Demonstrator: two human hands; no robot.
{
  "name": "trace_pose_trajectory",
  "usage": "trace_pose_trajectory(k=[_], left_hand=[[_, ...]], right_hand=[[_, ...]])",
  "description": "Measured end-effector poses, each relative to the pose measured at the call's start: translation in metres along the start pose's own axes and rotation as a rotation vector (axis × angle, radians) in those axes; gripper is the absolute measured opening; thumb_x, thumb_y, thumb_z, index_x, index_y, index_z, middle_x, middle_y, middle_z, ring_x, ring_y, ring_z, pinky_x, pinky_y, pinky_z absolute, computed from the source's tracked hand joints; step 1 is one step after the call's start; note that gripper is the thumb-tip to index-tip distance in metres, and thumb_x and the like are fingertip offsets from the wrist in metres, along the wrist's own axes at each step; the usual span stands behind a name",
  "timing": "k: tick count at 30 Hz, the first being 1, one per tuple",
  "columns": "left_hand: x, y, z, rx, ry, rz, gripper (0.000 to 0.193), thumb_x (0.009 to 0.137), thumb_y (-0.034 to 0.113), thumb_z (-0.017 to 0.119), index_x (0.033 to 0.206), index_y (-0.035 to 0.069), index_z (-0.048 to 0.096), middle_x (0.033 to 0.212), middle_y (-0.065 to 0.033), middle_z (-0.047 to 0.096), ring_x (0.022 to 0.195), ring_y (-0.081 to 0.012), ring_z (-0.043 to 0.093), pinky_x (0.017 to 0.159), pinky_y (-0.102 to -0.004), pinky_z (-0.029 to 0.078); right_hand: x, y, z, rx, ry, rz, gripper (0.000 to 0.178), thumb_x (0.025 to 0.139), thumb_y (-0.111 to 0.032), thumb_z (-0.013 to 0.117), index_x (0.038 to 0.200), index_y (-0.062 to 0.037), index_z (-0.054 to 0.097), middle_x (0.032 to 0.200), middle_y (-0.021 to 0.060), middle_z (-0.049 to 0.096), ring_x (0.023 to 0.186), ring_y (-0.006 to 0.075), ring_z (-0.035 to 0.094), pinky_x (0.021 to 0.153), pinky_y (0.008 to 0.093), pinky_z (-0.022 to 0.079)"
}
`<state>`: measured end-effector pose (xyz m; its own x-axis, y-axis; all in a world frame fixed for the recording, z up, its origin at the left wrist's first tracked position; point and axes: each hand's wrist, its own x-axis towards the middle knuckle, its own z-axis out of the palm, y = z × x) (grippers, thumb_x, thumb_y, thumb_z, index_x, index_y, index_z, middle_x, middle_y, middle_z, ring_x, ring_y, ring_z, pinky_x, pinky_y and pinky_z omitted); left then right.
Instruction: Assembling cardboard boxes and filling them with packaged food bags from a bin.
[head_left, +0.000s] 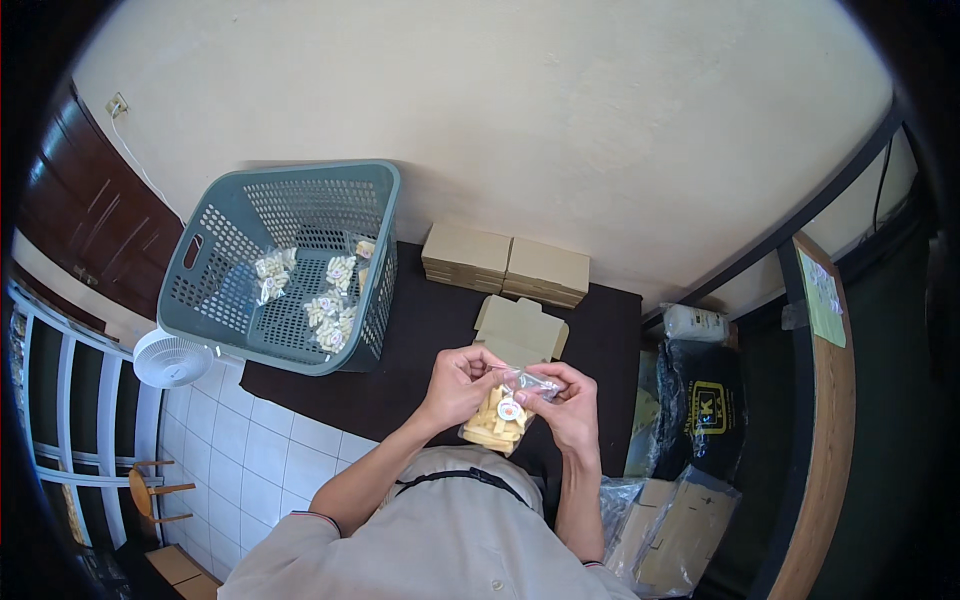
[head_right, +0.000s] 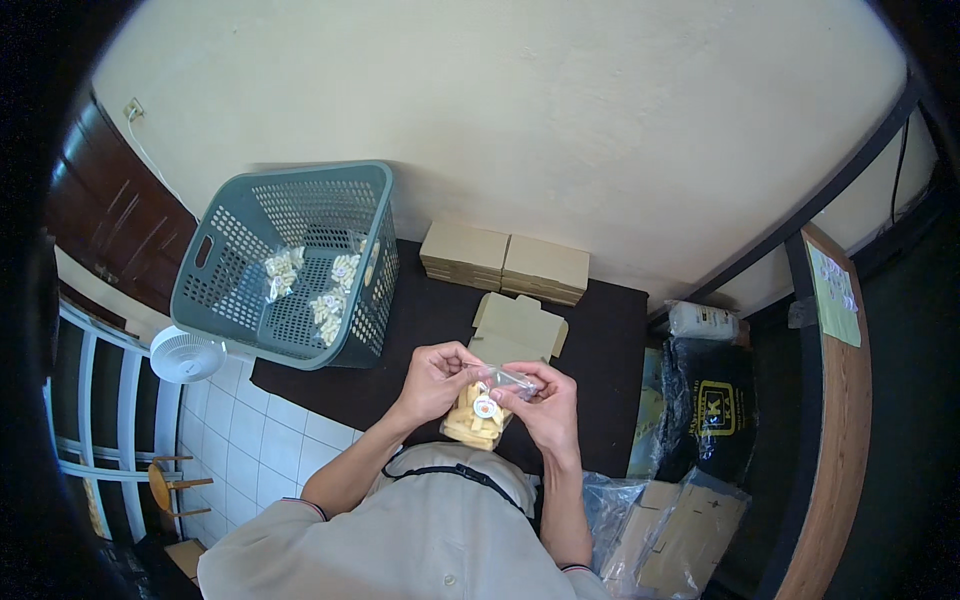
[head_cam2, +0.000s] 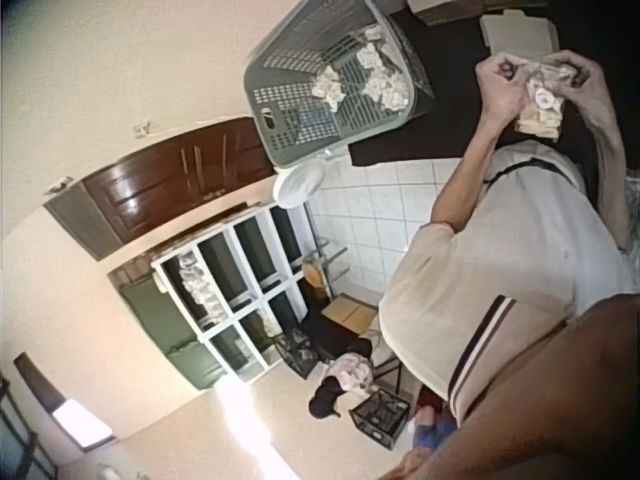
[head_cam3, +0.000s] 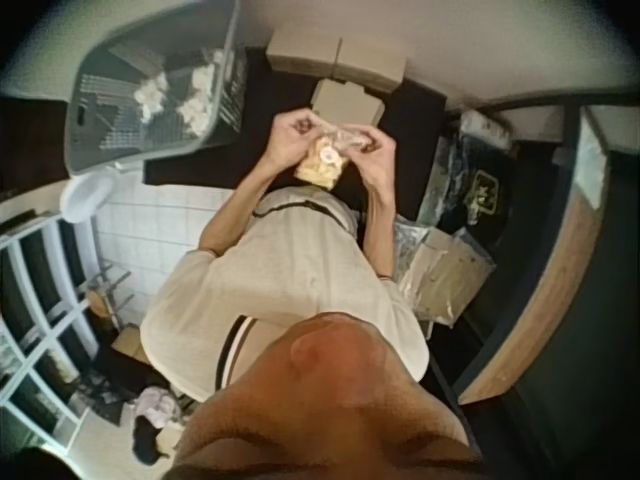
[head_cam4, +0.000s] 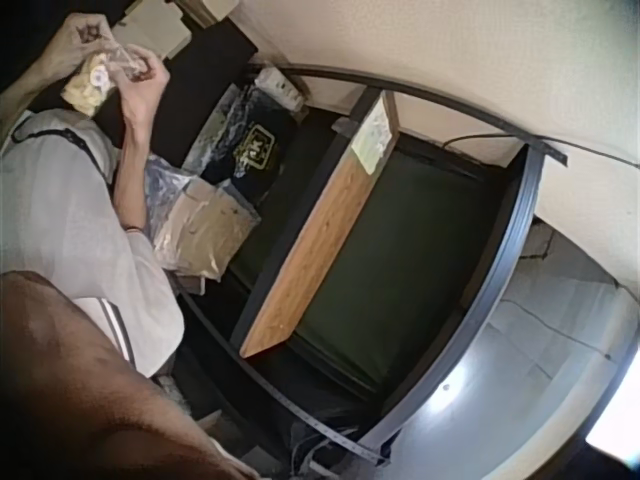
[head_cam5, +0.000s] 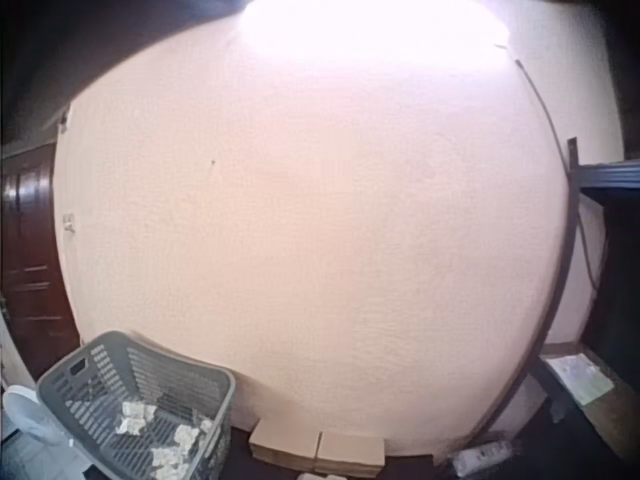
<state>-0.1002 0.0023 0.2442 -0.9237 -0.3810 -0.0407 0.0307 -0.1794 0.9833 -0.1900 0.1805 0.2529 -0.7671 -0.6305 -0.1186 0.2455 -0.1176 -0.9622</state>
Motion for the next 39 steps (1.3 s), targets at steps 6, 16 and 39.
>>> trace_pose_trajectory(k=[6, 16, 39], left_hand=[[-0.011, -0.035, -0.004, 0.052, -0.066, -0.141, 0.004, 0.096, -0.004, 0.075, 0.096, -0.004, 0.072, 0.091, -0.0105, 0.078, 0.084, -0.0108, 0.074, 0.079, -0.0266, 0.060], [0.033, -0.110, -0.026, -0.090, -0.045, -0.162, 0.100, 0.082, 0.006, 0.092, 0.160, 0.004, 0.029, 0.091, -0.0099, 0.076, 0.086, -0.0143, 0.075, 0.078, -0.0288, 0.061], [0.026, -0.245, -0.047, 1.450, -0.415, 0.287, 0.082, 0.101, 0.051, 0.062, 0.161, -0.001, 0.039, 0.172, -0.0234, 0.027, 0.162, -0.0381, 0.019, 0.133, -0.0527, 0.011]], right_hand=[[0.000, 0.009, -0.010, -0.024, -0.081, 0.114, 0.042, 0.079, 0.012, 0.086, 0.118, 0.0044, 0.072, 0.100, 0.0077, 0.077, 0.085, 0.0108, 0.074, 0.077, 0.0258, 0.061], [0.052, 0.103, -0.067, -0.323, -0.177, 0.192, 0.015, 0.086, 0.002, 0.085, 0.099, 0.0044, 0.078, 0.083, 0.0059, 0.077, 0.071, 0.0077, 0.070, 0.065, 0.0230, 0.055], [0.078, 0.218, -0.028, -1.313, 0.490, -0.401, 0.033, 0.073, 0.005, 0.083, 0.104, 0.0016, 0.072, 0.091, 0.0189, 0.072, 0.081, 0.0389, 0.071, 0.074, 0.0418, 0.057]])
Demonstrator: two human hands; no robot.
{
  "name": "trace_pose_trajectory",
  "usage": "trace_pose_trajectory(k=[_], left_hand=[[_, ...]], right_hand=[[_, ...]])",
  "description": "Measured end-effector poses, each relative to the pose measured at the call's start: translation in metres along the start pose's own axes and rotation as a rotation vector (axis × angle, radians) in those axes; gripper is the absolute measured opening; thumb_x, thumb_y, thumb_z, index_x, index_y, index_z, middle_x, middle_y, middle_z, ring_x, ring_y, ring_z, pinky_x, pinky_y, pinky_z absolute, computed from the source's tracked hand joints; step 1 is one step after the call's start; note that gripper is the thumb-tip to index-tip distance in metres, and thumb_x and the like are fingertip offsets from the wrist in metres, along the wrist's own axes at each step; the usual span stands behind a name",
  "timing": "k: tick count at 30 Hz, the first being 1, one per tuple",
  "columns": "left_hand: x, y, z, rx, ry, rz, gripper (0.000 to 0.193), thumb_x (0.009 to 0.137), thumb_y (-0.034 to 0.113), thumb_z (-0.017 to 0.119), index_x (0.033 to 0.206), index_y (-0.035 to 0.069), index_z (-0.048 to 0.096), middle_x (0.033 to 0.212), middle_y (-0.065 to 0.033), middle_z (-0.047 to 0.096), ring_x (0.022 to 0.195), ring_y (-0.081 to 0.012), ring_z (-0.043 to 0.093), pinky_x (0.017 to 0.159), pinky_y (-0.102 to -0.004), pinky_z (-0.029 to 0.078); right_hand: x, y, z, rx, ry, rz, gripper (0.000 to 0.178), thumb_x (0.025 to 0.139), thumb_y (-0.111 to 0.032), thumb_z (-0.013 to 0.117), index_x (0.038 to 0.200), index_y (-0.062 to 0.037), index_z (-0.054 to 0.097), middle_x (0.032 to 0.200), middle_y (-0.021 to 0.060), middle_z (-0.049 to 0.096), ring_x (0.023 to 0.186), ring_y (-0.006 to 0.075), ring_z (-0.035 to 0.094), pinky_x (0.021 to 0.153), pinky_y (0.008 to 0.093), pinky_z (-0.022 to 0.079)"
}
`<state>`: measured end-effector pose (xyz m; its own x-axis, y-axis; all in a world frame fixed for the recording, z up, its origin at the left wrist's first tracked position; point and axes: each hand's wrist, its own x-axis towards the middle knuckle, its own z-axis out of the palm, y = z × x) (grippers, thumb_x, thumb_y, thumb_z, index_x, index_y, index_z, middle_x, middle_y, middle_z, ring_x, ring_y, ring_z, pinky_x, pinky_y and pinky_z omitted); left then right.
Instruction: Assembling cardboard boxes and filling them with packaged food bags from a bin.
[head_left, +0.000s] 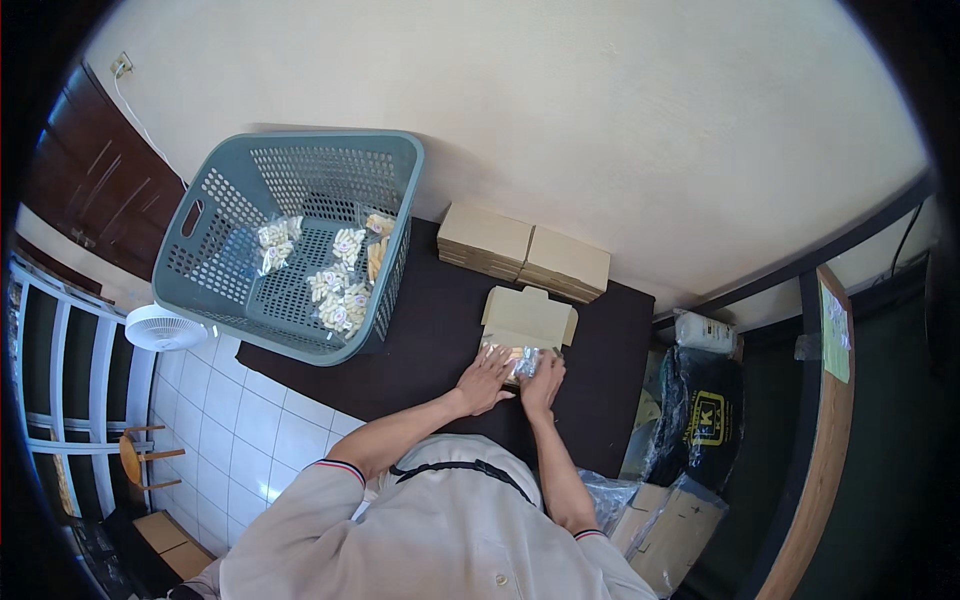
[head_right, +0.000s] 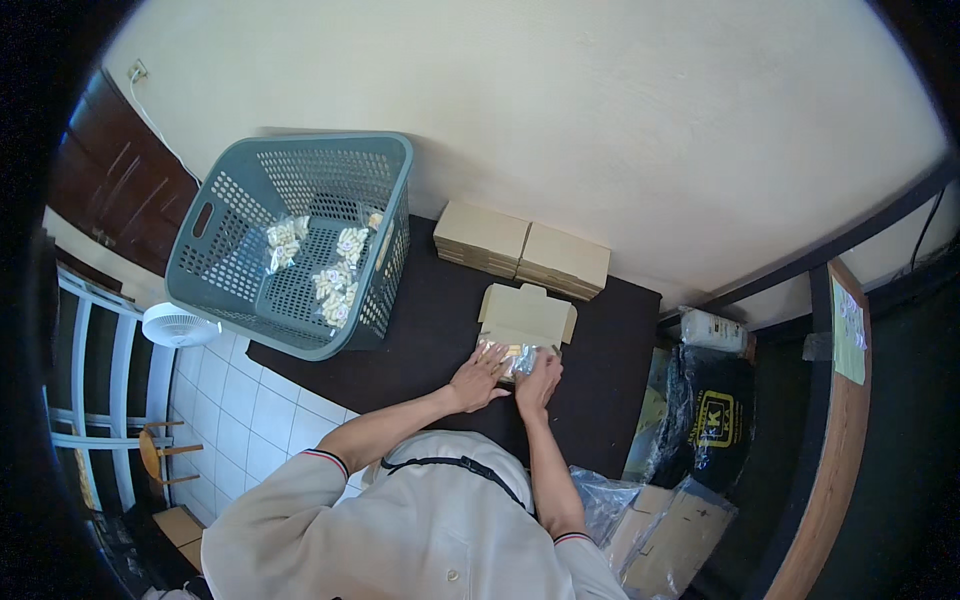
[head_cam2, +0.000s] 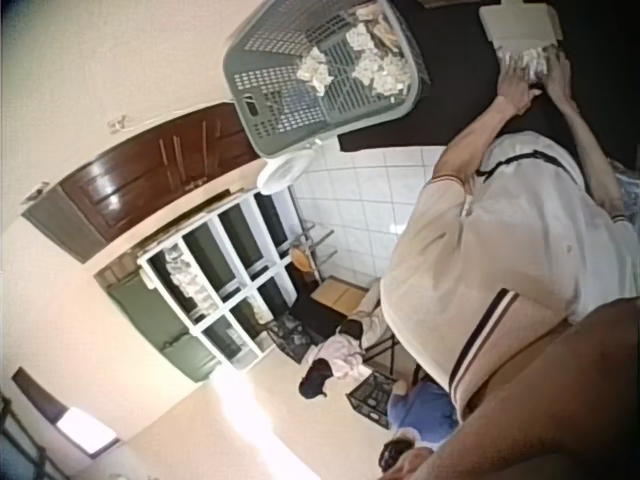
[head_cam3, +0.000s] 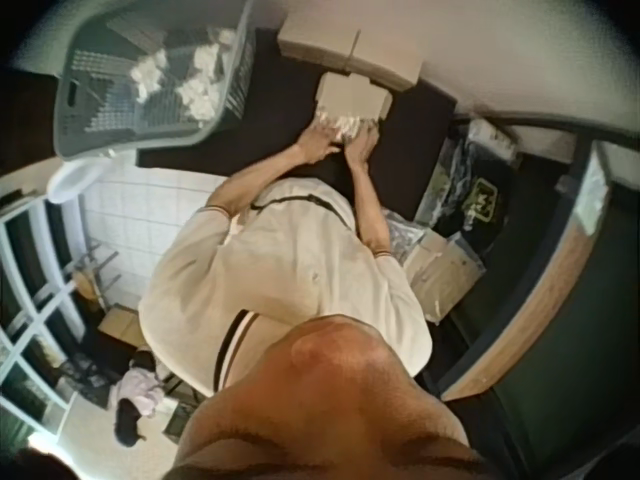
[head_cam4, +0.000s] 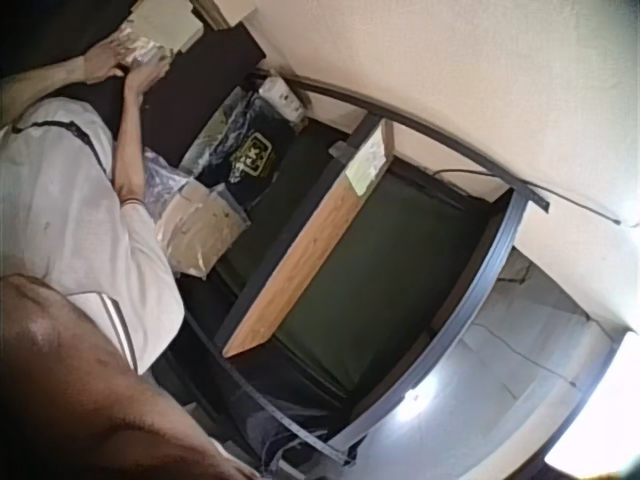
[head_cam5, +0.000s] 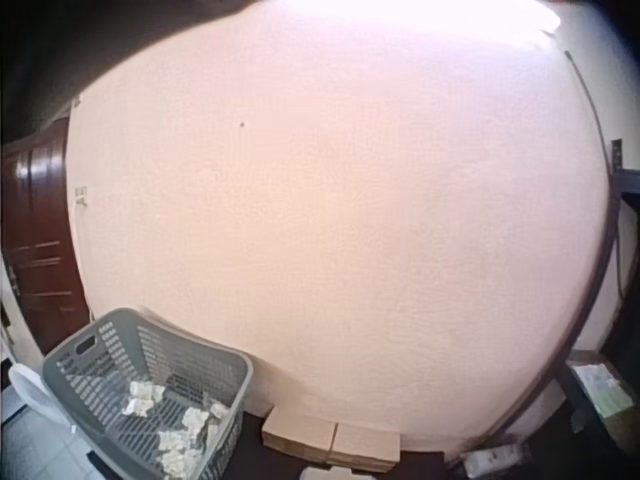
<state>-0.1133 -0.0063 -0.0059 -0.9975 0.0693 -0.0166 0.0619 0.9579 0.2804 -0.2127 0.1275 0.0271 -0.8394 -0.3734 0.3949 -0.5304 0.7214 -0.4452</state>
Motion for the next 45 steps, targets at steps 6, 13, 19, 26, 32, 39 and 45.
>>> trace_pose_trajectory(k=[6, 13, 19, 26, 32, 39, 45], left_hand=[[0.008, 0.005, -0.020, 0.050, -0.200, 0.005, 0.093, 0.100, 0.060, 0.058, 0.164, -0.002, 0.033, 0.174, -0.0230, 0.024, 0.164, -0.0375, 0.015, 0.134, -0.0512, 0.006], [0.002, 0.022, -0.082, -0.080, -0.266, -0.029, 0.098, 0.094, 0.054, 0.071, 0.163, -0.003, 0.033, 0.171, -0.0302, 0.025, 0.163, -0.0416, 0.017, 0.133, -0.0546, 0.011], [-0.075, 0.028, -0.332, -0.986, -0.396, 0.220, 0.059, 0.105, 0.039, 0.067, 0.145, -0.003, 0.059, 0.131, -0.0281, 0.069, 0.124, -0.0366, 0.068, 0.106, -0.0455, 0.055], [-0.053, -0.210, -0.378, -0.500, 0.455, -0.532, 0.035, 0.093, 0.031, 0.080, 0.092, -0.003, 0.079, 0.086, -0.0191, 0.077, 0.076, -0.0274, 0.077, 0.071, -0.0399, 0.060], [-0.051, -0.362, -0.201, 0.133, -0.573, -0.598, 0.048, 0.085, 0.039, 0.084, 0.092, -0.009, 0.078, 0.099, -0.0261, 0.077, 0.099, -0.0401, 0.075, 0.087, -0.0472, 0.059], [-0.059, -0.384, -0.115, -0.038, -0.360, -0.785, 0.058, 0.077, 0.042, 0.092, 0.102, -0.008, 0.077, 0.111, -0.0244, 0.077, 0.102, -0.0361, 0.075, 0.090, -0.0434, 0.060], [-0.039, -0.334, -0.256, -0.806, -0.116, -0.405, 0.005, 0.083, -0.001, 0.080, 0.081, 0.002, 0.076, 0.087, -0.0129, 0.079, 0.085, -0.0212, 0.076, 0.080, -0.0367, 0.060]], right_hand=[[-0.017, 0.060, 0.033, 0.472, -0.428, 0.106, 0.022, 0.086, 0.006, 0.069, 0.107, 0.0017, 0.072, 0.086, 0.0111, 0.072, 0.076, 0.0192, 0.068, 0.074, 0.0342, 0.057], [0.006, 0.078, 0.030, 0.643, -0.683, 0.184, 0.019, 0.086, 0.007, 0.070, 0.104, 0.0020, 0.073, 0.085, 0.0044, 0.071, 0.077, 0.0120, 0.068, 0.072, 0.0277, 0.058], [0.009, 0.054, -0.001, 0.548, -0.502, 0.244, 0.014, 0.087, 0.005, 0.071, 0.101, 0.0029, 0.076, 0.084, 0.0066, 0.074, 0.075, 0.0113, 0.068, 0.072, 0.0288, 0.058], [-0.051, 0.034, -0.012, 0.775, -0.332, 0.402, 0.008, 0.093, -0.002, 0.075, 0.100, 0.0017, 0.077, 0.080, 0.0033, 0.073, 0.072, 0.0099, 0.069, 0.068, 0.0260, 0.056], [-0.071, 0.038, -0.056, 0.702, -0.367, 0.441, 0.008, 0.097, 0.000, 0.072, 0.105, 0.0033, 0.074, 0.081, 0.0043, 0.072, 0.074, 0.0111, 0.070, 0.071, 0.0267, 0.060], [-0.098, 0.068, -0.085, 0.722, -0.253, 0.660, 0.008, 0.098, -0.001, 0.073, 0.105, 0.0026, 0.073, 0.082, 0.0045, 0.072, 0.073, 0.0111, 0.071, 0.070, 0.0267, 0.061], [-0.086, 0.067, -0.093, 0.729, -0.262, 0.658, 0.008, 0.097, 0.001, 0.071, 0.104, 0.0027, 0.074, 0.083, 0.0062, 0.074, 0.075, 0.0127, 0.073, 0.072, 0.0275, 0.062]])
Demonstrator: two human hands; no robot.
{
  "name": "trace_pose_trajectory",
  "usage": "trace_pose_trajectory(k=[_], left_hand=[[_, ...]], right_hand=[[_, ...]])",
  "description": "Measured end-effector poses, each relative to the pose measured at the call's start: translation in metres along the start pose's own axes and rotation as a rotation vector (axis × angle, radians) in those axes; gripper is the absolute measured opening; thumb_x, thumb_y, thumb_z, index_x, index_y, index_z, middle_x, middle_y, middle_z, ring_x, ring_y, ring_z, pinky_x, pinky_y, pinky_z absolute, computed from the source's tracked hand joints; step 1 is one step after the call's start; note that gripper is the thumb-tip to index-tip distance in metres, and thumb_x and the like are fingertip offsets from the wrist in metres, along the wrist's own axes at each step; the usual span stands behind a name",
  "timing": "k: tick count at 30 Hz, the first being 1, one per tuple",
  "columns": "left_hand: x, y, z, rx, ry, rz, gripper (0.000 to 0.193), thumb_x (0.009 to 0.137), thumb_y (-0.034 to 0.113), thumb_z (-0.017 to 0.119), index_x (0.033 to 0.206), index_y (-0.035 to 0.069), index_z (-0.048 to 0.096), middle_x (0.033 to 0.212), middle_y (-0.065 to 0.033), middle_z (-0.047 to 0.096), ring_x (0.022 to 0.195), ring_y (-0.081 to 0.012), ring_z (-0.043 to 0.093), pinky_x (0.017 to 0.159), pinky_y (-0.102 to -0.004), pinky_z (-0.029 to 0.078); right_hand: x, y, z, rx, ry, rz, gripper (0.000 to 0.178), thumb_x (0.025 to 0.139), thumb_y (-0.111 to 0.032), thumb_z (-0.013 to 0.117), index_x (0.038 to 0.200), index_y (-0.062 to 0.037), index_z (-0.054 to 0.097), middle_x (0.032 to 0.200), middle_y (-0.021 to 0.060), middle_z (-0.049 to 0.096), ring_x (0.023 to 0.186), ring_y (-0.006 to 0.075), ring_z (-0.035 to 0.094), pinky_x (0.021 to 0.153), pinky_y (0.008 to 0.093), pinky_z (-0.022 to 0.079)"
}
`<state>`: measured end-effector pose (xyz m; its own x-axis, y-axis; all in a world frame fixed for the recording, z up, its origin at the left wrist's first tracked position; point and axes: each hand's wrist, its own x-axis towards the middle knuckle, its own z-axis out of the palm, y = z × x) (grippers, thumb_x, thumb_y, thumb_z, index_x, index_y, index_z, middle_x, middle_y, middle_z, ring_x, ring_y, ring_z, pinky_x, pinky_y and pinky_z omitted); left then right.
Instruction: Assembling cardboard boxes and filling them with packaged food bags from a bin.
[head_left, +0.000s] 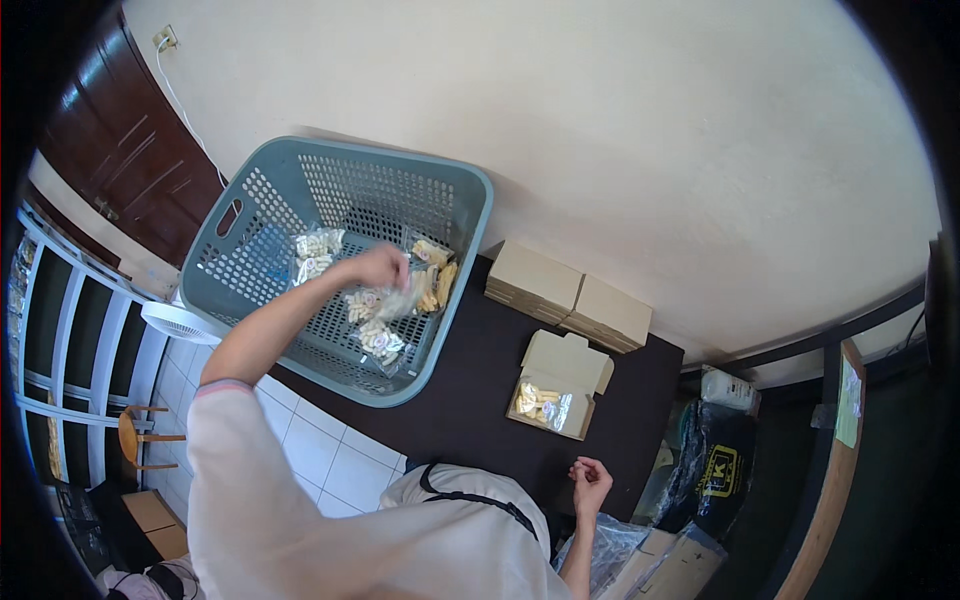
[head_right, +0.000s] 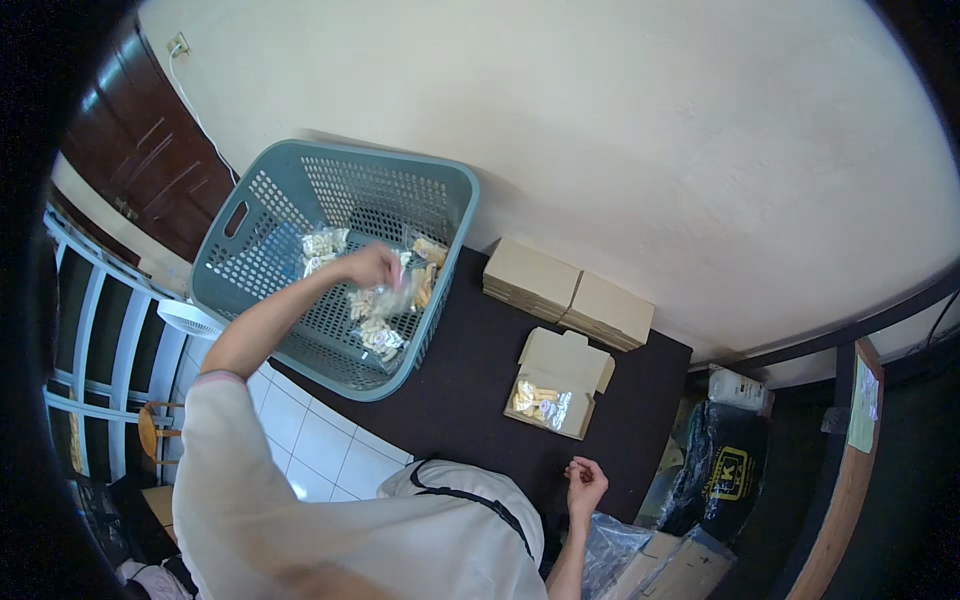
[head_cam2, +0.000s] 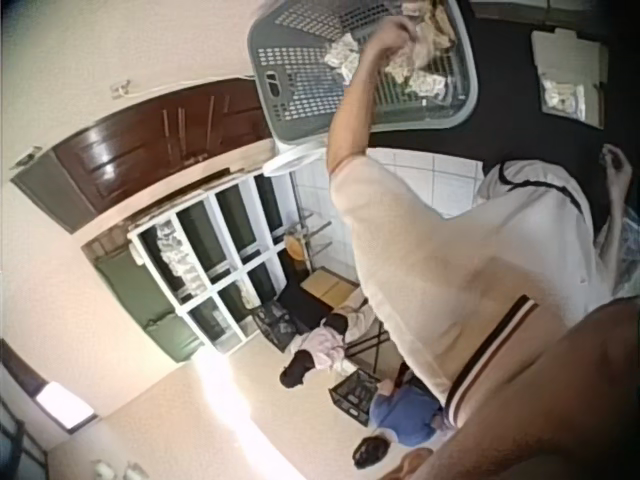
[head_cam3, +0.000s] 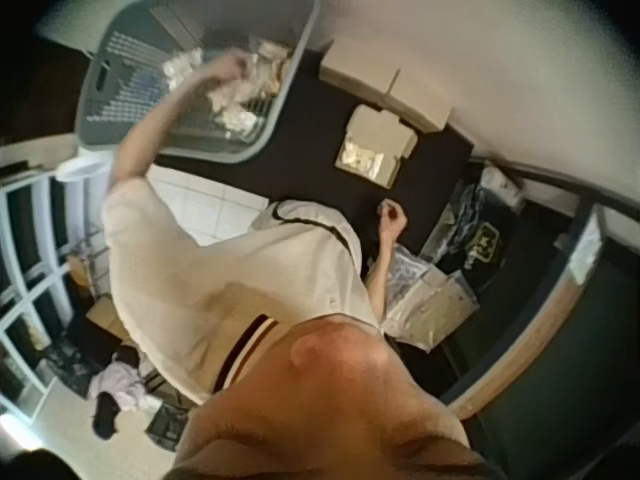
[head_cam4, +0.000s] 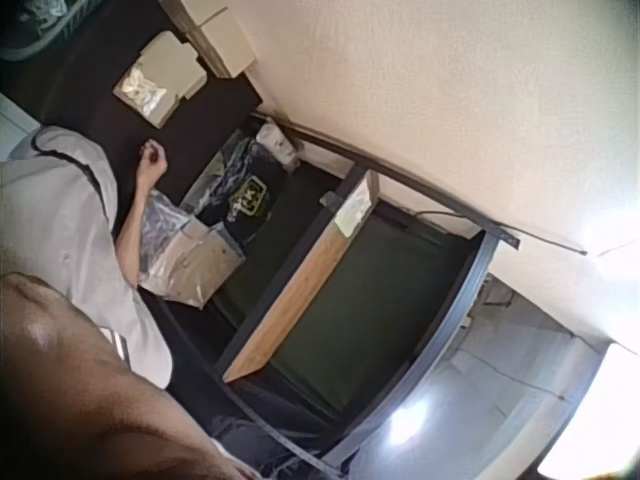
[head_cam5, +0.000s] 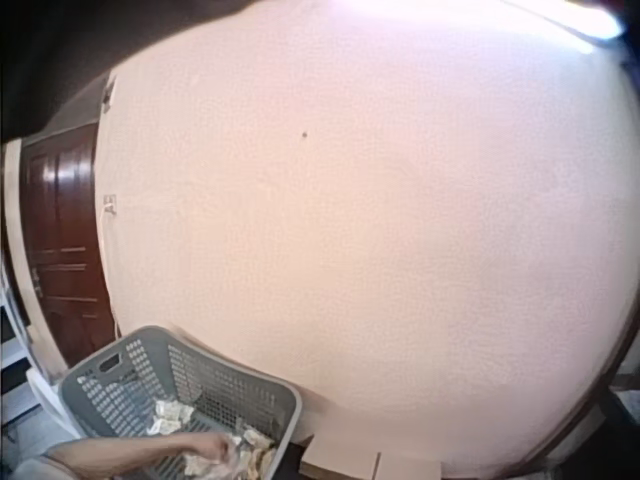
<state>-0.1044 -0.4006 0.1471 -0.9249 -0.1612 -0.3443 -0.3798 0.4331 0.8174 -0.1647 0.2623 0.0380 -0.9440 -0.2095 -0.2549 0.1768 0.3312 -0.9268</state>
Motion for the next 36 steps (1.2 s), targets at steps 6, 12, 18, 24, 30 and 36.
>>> trace_pose_trajectory(k=[6, 12, 18, 24, 30, 36], left_hand=[[-0.095, 0.154, -0.032, 0.215, 0.503, 0.423, 0.030, 0.085, -0.019, 0.062, 0.064, 0.002, 0.056, 0.082, -0.0138, 0.078, 0.092, -0.0188, 0.077, 0.076, -0.0312, 0.061], [-0.133, 0.235, 0.019, 0.144, 0.642, 0.462, 0.019, 0.075, -0.022, 0.055, 0.069, -0.005, 0.058, 0.093, -0.0167, 0.081, 0.102, -0.0231, 0.079, 0.086, -0.0363, 0.063], [-0.148, 0.331, 0.116, -0.474, 0.477, 0.579, 0.063, 0.088, -0.020, 0.065, 0.145, 0.002, 0.046, 0.106, -0.0244, 0.078, 0.102, -0.0274, 0.079, 0.090, -0.0342, 0.065], [-0.121, 0.325, 0.192, -0.472, 0.412, 0.512, 0.046, 0.088, -0.010, 0.078, 0.130, -0.007, 0.061, 0.096, -0.0167, 0.080, 0.091, -0.0178, 0.078, 0.082, -0.0285, 0.063], [-0.059, 0.251, 0.254, -0.326, 0.030, 0.290, 0.021, 0.089, -0.003, 0.081, 0.108, -0.008, 0.073, 0.087, -0.0109, 0.079, 0.078, -0.0125, 0.076, 0.071, -0.0258, 0.061], [0.021, 0.150, 0.361, -0.536, 0.193, 0.015, 0.006, 0.093, -0.003, 0.078, 0.097, -0.007, 0.076, 0.087, -0.0114, 0.079, 0.079, -0.0124, 0.074, 0.069, -0.0274, 0.059]], right_hand=[[0.025, -0.063, 0.030, 0.081, -0.138, -0.092, 0.009, 0.099, 0.001, 0.068, 0.104, 0.0046, 0.074, 0.084, 0.0066, 0.073, 0.079, 0.0124, 0.072, 0.075, 0.0281, 0.061], [0.039, -0.173, 0.040, 0.149, -0.239, -0.340, 0.010, 0.098, 0.000, 0.072, 0.107, 0.0052, 0.075, 0.089, 0.0060, 0.074, 0.081, 0.0117, 0.071, 0.077, 0.0277, 0.059], [0.005, -0.343, 0.071, 0.460, -0.485, -0.539, 0.032, 0.091, -0.003, 0.083, 0.122, 0.0021, 0.076, 0.115, 0.0116, 0.078, 0.093, 0.0130, 0.071, 0.086, 0.0291, 0.057], [0.017, -0.335, 0.046, 0.177, -0.272, -0.879, 0.022, 0.089, -0.001, 0.083, 0.111, 0.0031, 0.080, 0.097, 0.0106, 0.080, 0.087, 0.0129, 0.074, 0.080, 0.0286, 0.057], [0.053, -0.260, 0.032, 0.079, -0.437, -0.536, 0.015, 0.086, -0.001, 0.084, 0.100, 0.0023, 0.080, 0.090, 0.0101, 0.080, 0.086, 0.0111, 0.076, 0.079, 0.0272, 0.057], [0.115, -0.124, 0.033, -0.170, -0.138, -0.527, 0.031, 0.089, -0.014, 0.084, 0.115, 0.0029, 0.077, 0.098, 0.0143, 0.081, 0.090, 0.0190, 0.077, 0.082, 0.0319, 0.060]])
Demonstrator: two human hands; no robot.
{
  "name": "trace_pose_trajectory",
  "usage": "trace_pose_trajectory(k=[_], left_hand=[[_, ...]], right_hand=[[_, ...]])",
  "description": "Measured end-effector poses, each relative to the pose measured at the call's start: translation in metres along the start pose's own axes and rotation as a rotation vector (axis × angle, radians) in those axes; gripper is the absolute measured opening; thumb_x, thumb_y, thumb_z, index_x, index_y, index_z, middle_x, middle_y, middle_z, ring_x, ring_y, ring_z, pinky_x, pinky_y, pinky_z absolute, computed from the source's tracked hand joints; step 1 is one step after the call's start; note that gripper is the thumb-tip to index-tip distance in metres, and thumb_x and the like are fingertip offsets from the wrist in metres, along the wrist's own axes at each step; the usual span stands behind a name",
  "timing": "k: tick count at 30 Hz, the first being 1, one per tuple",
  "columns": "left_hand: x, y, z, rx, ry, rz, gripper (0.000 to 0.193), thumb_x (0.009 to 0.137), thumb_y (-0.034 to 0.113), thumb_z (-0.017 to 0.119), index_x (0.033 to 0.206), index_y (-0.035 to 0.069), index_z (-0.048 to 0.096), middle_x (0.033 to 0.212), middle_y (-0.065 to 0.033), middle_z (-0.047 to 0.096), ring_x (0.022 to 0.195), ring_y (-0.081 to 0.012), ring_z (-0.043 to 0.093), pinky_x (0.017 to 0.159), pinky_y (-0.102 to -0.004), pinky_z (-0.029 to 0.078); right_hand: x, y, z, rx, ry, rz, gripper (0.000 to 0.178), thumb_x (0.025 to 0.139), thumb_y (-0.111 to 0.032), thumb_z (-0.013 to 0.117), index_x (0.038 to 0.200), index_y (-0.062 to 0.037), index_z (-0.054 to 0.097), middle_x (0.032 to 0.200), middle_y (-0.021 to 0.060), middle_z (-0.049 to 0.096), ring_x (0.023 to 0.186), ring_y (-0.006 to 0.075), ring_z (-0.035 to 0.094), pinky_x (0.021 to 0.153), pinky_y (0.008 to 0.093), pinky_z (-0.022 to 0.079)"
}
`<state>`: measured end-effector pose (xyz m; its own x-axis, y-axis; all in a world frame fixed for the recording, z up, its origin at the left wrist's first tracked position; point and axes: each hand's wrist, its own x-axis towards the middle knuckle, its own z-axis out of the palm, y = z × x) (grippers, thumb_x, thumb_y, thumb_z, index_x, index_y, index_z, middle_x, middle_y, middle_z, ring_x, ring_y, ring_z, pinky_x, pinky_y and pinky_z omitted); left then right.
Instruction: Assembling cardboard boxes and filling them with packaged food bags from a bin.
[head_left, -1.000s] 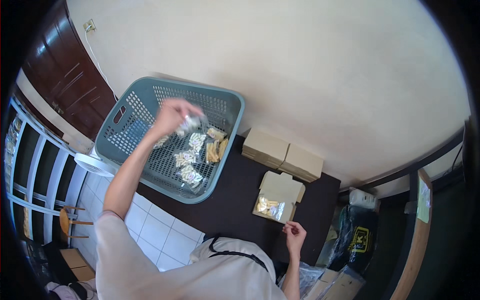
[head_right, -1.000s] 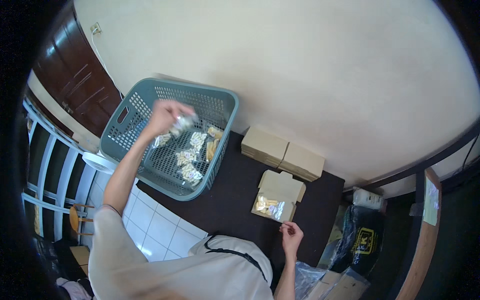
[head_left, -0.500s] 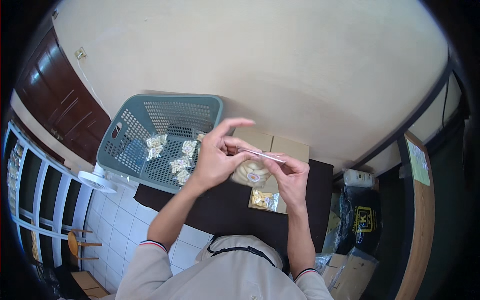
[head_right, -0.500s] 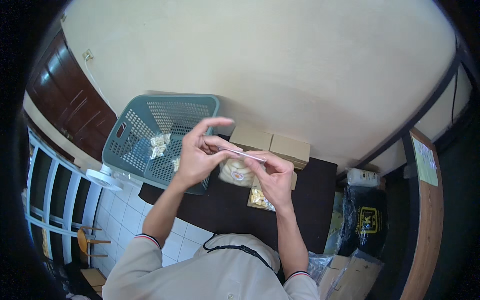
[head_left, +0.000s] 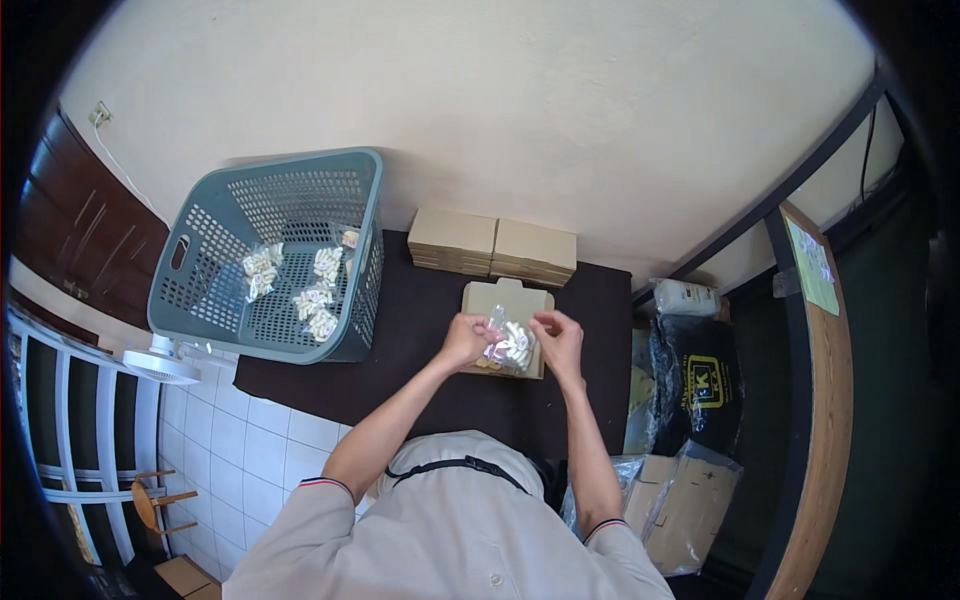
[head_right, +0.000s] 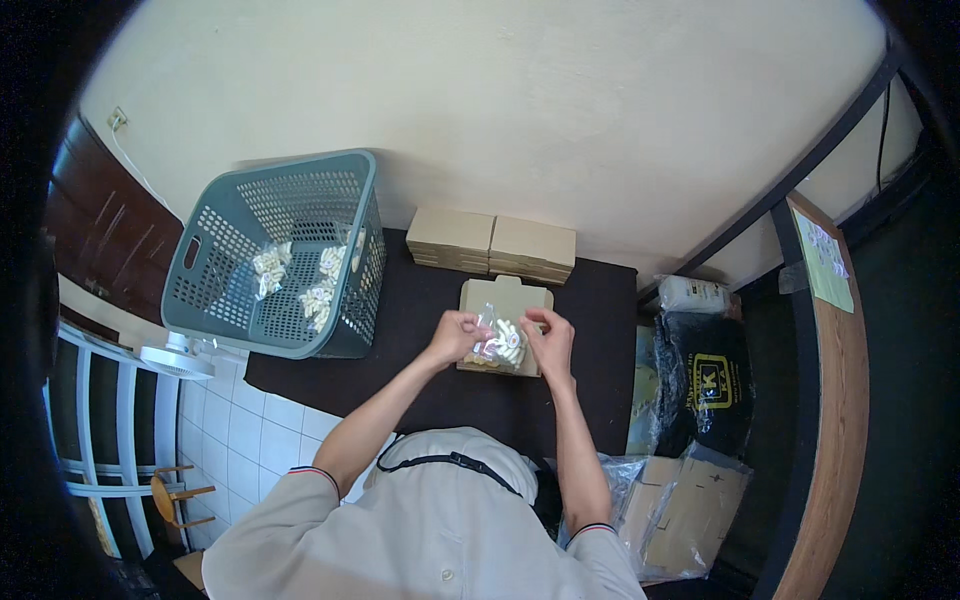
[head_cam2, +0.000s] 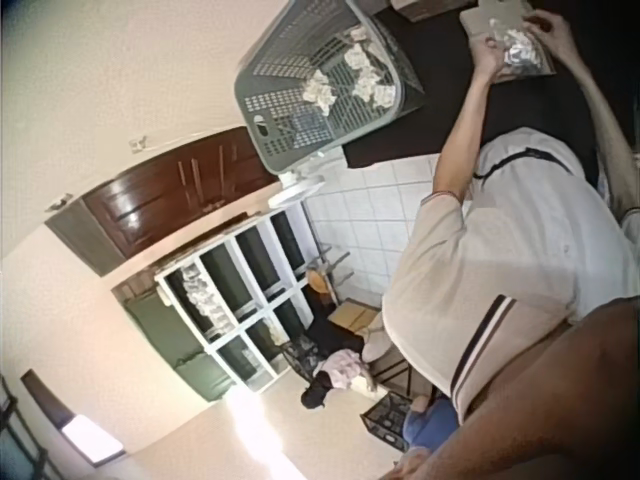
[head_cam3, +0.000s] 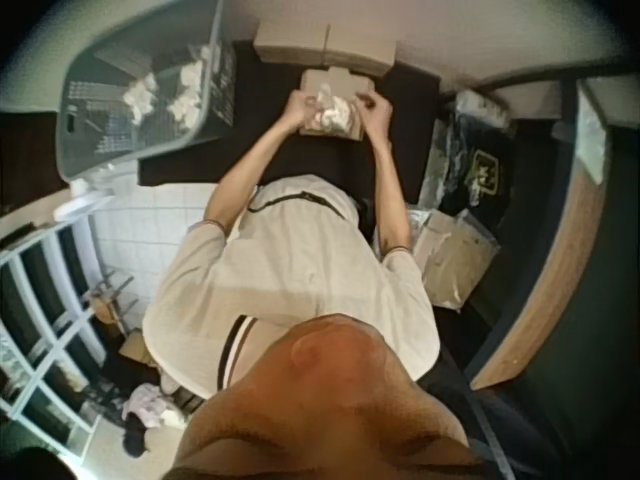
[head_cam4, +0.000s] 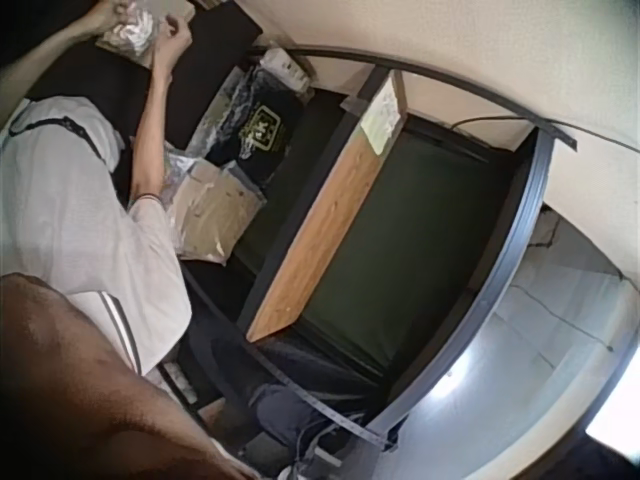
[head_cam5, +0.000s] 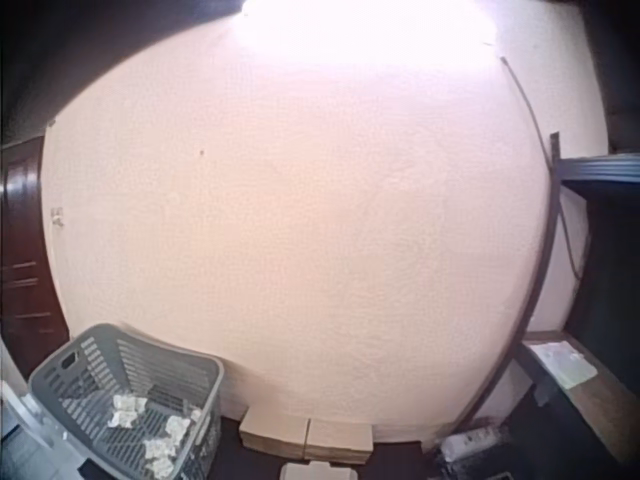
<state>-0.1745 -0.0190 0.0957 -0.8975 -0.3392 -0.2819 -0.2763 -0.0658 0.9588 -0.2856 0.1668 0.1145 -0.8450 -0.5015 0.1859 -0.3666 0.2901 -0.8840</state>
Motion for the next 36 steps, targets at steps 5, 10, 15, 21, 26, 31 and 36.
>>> trace_pose_trajectory(k=[5, 10, 15, 21, 26, 31, 36], left_hand=[[0.031, -0.113, 0.041, -0.072, 0.055, -0.112, 0.014, 0.087, 0.006, 0.086, 0.086, -0.002, 0.074, 0.081, -0.0084, 0.078, 0.076, -0.0114, 0.070, 0.070, -0.0304, 0.056], [0.013, -0.100, 0.035, 0.476, 0.103, -0.011, 0.033, 0.079, 0.021, 0.091, 0.096, -0.002, 0.074, 0.079, -0.0150, 0.074, 0.071, -0.0327, 0.073, 0.071, -0.0422, 0.058], [0.002, -0.062, 0.036, 1.072, 0.052, 0.333, 0.086, 0.086, 0.029, 0.083, 0.155, -0.001, 0.043, 0.155, -0.0253, 0.049, 0.142, -0.0437, 0.047, 0.115, -0.0540, 0.038], [0.006, -0.109, 0.020, 1.312, -0.246, 0.407, 0.086, 0.100, 0.043, 0.064, 0.167, 0.003, 0.028, 0.174, -0.0231, 0.024, 0.162, -0.0428, 0.017, 0.131, -0.0607, 0.007], [0.004, -0.110, 0.018, 1.424, -0.260, 0.428, 0.091, 0.096, 0.043, 0.065, 0.168, 0.003, 0.027, 0.175, -0.0203, 0.022, 0.163, -0.0432, 0.013, 0.131, -0.0615, 0.004], [-0.001, -0.091, 0.019, 1.345, -0.346, 0.430, 0.098, 0.091, 0.045, 0.070, 0.168, 0.004, 0.025, 0.175, -0.0200, 0.022, 0.163, -0.0423, 0.013, 0.132, -0.0600, 0.003], [-0.002, -0.092, 0.012, 1.343, -0.340, 0.484, 0.105, 0.087, 0.049, 0.076, 0.168, 0.004, 0.026, 0.174, -0.0228, 0.023, 0.163, -0.0414, 0.013, 0.132, -0.0599, 0.004]], right_hand=[[-0.048, 0.064, 0.009, -0.128, 0.052, 0.219, 0.033, 0.087, -0.012, 0.085, 0.115, 0.0019, 0.077, 0.105, 0.0177, 0.080, 0.098, 0.0240, 0.078, 0.085, 0.0355, 0.060], [-0.066, 0.059, 0.025, -0.278, -0.014, 0.146, 0.031, 0.089, -0.005, 0.077, 0.118, 0.0040, 0.074, 0.117, 0.0262, 0.075, 0.109, 0.0391, 0.074, 0.095, 0.0425, 0.059], [-0.088, 0.058, 0.043, -0.507, -0.132, -0.114, 0.039, 0.098, -0.003, 0.061, 0.135, 0.0096, 0.062, 0.148, 0.0328, 0.055, 0.143, 0.0481, 0.049, 0.121, 0.0512, 0.040], [-0.101, 0.066, 0.059, -0.759, -0.446, -0.055, 0.073, 0.109, -0.036, 0.055, 0.159, 0.0122, 0.034, 0.164, 0.0405, 0.028, 0.156, 0.0540, 0.025, 0.129, 0.0600, 0.021], [-0.082, 0.056, 0.077, -0.723, -0.268, -0.113, 0.075, 0.108, -0.040, 0.054, 0.158, 0.0120, 0.035, 0.168, 0.0363, 0.026, 0.158, 0.0495, 0.022, 0.130, 0.0589, 0.016], [-0.080, 0.075, 0.073, -0.879, -0.398, -0.111, 0.086, 0.107, -0.053, 0.048, 0.162, 0.0099, 0.028, 0.172, 0.0270, 0.026, 0.161, 0.0409, 0.021, 0.131, 0.0592, 0.012], [-0.087, 0.070, 0.069, -0.978, -0.458, -0.152, 0.092, 0.103, -0.059, 0.052, 0.163, 0.0071, 0.029, 0.171, 0.0267, 0.027, 0.162, 0.0404, 0.021, 0.131, 0.0601, 0.011]])
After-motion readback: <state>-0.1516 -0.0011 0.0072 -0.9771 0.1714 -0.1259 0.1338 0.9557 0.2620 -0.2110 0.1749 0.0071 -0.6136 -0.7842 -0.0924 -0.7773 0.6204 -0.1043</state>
